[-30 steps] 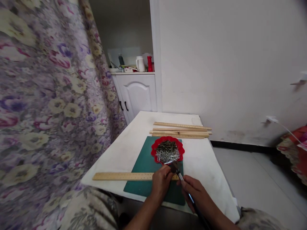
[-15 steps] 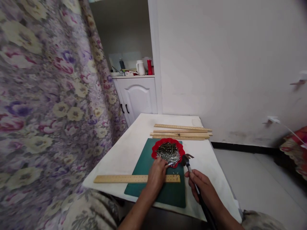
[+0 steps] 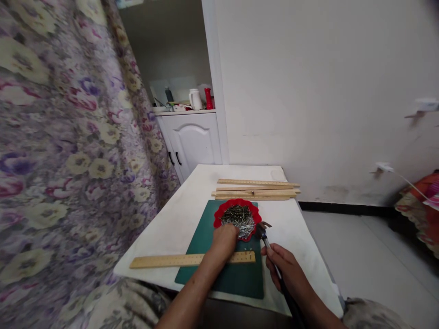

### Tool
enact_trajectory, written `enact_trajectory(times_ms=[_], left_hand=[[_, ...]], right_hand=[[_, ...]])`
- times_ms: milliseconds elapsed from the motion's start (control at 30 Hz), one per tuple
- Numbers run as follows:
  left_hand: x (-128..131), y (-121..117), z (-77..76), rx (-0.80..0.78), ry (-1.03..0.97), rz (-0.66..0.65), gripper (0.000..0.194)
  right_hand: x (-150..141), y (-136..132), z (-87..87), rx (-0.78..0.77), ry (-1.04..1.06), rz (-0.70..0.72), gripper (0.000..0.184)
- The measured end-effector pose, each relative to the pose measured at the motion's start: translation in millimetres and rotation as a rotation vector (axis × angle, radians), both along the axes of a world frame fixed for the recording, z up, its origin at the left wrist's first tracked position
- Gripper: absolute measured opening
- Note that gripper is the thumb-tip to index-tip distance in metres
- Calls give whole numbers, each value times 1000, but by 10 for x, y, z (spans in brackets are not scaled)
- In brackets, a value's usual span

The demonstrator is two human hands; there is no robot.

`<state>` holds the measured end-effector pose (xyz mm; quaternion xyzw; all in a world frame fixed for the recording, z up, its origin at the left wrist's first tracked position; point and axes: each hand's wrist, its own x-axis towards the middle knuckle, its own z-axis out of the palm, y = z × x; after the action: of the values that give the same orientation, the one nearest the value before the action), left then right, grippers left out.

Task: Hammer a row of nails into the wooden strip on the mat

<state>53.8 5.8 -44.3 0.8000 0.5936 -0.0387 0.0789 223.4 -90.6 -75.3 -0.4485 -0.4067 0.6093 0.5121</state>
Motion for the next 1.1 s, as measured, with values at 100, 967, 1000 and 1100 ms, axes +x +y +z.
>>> enact_trajectory(times_ms=[100,967,1000,1100], left_hand=[[-8,-17,-30,37,-17,3,21],[217,22,-32,93,8,-1,19],[226,29,-26,89,23,2,22],[224,33,-24,83,49,3,27]], right_hand=[[5,-3,-3,-4,2,2,36],[23,26,7,-12,-20,0,37],[24,29,12,-7,-21,0,37],[29,38,17,-7,-21,-5,36]])
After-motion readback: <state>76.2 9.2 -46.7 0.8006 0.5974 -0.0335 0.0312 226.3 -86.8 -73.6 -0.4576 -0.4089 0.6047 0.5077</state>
